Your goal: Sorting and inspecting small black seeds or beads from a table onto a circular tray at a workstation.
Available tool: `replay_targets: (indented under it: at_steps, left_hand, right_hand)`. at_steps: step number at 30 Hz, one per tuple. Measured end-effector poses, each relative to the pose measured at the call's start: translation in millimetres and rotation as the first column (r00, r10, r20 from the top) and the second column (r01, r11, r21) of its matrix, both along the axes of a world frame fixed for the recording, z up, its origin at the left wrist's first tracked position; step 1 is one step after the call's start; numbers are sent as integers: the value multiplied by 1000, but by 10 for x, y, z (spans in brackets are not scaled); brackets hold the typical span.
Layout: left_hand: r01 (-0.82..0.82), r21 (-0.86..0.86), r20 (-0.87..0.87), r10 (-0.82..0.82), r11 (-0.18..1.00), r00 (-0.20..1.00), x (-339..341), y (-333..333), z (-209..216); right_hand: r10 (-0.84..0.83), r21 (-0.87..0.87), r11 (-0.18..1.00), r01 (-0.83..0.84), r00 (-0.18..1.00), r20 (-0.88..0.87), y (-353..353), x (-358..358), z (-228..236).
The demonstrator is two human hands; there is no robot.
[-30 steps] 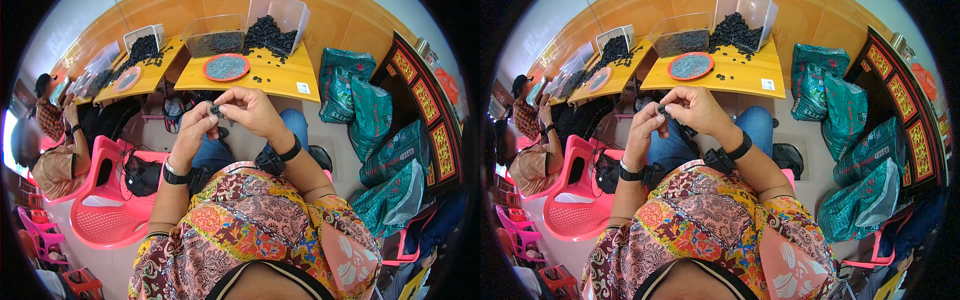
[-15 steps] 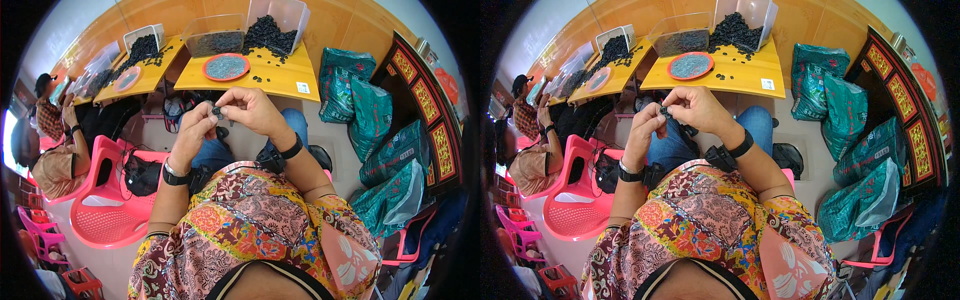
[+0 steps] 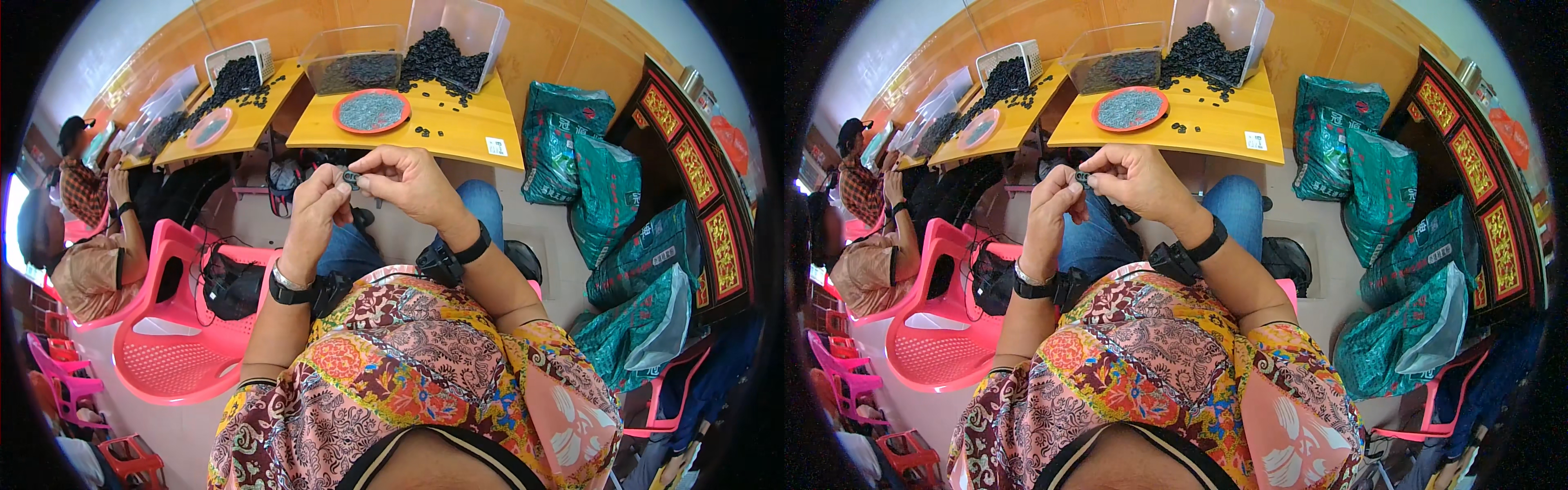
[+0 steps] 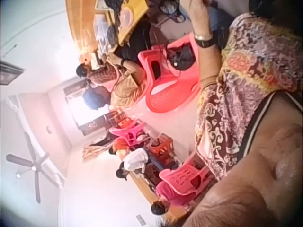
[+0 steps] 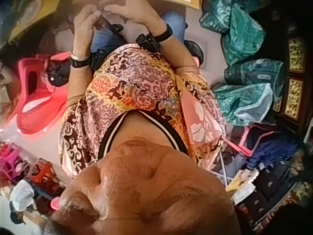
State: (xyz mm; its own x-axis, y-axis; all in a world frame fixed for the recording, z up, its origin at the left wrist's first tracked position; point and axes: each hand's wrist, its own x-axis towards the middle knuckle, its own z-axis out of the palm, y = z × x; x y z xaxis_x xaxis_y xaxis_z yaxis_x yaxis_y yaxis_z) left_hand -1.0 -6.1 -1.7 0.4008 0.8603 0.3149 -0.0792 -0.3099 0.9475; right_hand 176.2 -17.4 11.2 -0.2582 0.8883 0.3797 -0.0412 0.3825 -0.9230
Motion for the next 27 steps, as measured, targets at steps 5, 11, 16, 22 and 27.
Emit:
replay_targets:
  at_steps: [5, 11, 16, 22, 27]
  left_hand:
    - [-32, -12, 5, 32, 999, 999, 5, 5, -23]
    - [-60, -12, 52, 60, 998, 997, 38, -10, -59]
    - [-20, -4, 103, 21, 1000, 994, 49, -34, -47]
    - [-74, 273, 7, 75, 959, 997, 41, -41, -2]
    - [-134, 523, -69, 198, 842, 978, 22, -68, 22]
  right_hand:
    - [5, 7, 1000, -5, 1000, -23, 24, -31, -34]
    - [45, 54, 998, -37, 989, -144, 37, -101, -105]
    - [31, -24, 999, -35, 990, -138, 22, -69, -57]
    - [148, -32, 987, -158, 967, -206, -26, -3, 18]
    - [179, -26, 982, -186, 967, -184, -87, -11, 93]
